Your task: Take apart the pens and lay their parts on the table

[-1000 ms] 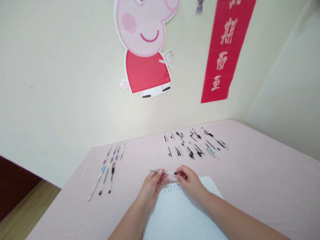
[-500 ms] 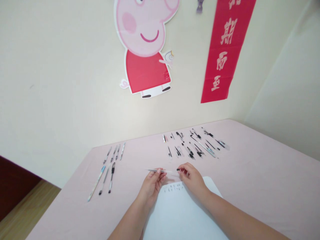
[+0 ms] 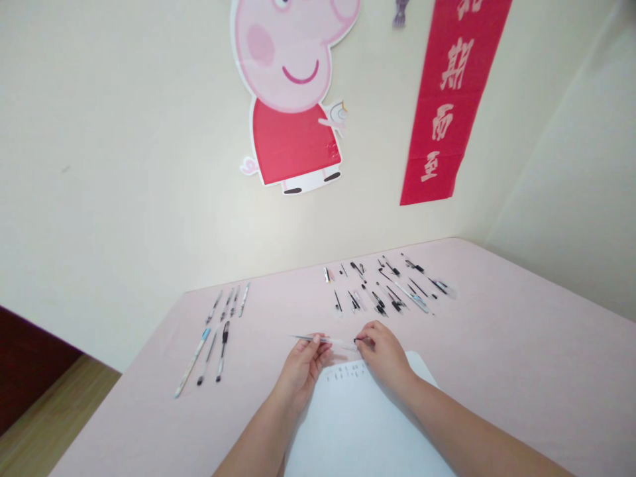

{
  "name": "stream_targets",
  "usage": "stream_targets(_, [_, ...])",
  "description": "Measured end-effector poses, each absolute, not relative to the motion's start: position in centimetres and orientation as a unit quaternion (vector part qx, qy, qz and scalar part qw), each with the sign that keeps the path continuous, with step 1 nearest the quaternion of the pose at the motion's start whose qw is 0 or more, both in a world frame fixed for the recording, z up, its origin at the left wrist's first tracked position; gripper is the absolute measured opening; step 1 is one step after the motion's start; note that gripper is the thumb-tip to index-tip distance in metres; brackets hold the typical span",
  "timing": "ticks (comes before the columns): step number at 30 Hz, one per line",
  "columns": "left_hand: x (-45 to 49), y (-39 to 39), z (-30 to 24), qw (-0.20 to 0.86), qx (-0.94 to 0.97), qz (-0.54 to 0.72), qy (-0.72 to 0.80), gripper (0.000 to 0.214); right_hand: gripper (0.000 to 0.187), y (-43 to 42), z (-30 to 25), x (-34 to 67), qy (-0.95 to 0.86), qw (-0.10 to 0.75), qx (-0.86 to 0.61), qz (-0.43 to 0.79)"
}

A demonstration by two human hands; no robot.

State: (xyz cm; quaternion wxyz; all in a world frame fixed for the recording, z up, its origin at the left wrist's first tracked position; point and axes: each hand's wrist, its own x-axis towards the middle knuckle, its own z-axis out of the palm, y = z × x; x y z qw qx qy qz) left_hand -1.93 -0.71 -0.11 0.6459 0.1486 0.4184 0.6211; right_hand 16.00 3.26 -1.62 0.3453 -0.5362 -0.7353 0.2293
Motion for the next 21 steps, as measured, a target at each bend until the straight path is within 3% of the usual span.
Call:
stream_targets(8, [-1.8, -0.8, 0.1, 0.647, 0.149, 0.618, 0.422, 0.007, 0.015, 3.4, -2.0, 16.1, -0.743, 0.348, -0.522, 0.233])
stream_targets(14, [-1.8, -0.8, 0.2, 0.649, 0.152, 0.617, 0.418, 0.005, 0.026, 2.9, -1.1, 16.0, -0.737, 0.429, -0.458, 0.250])
stream_targets(21, [-1.8, -0.9, 0.4, 0.652, 0.163, 0.610, 0.419, 0.004, 0.024, 1.5, -0.8, 14.9, -0.693, 0.393, -0.426, 0.429])
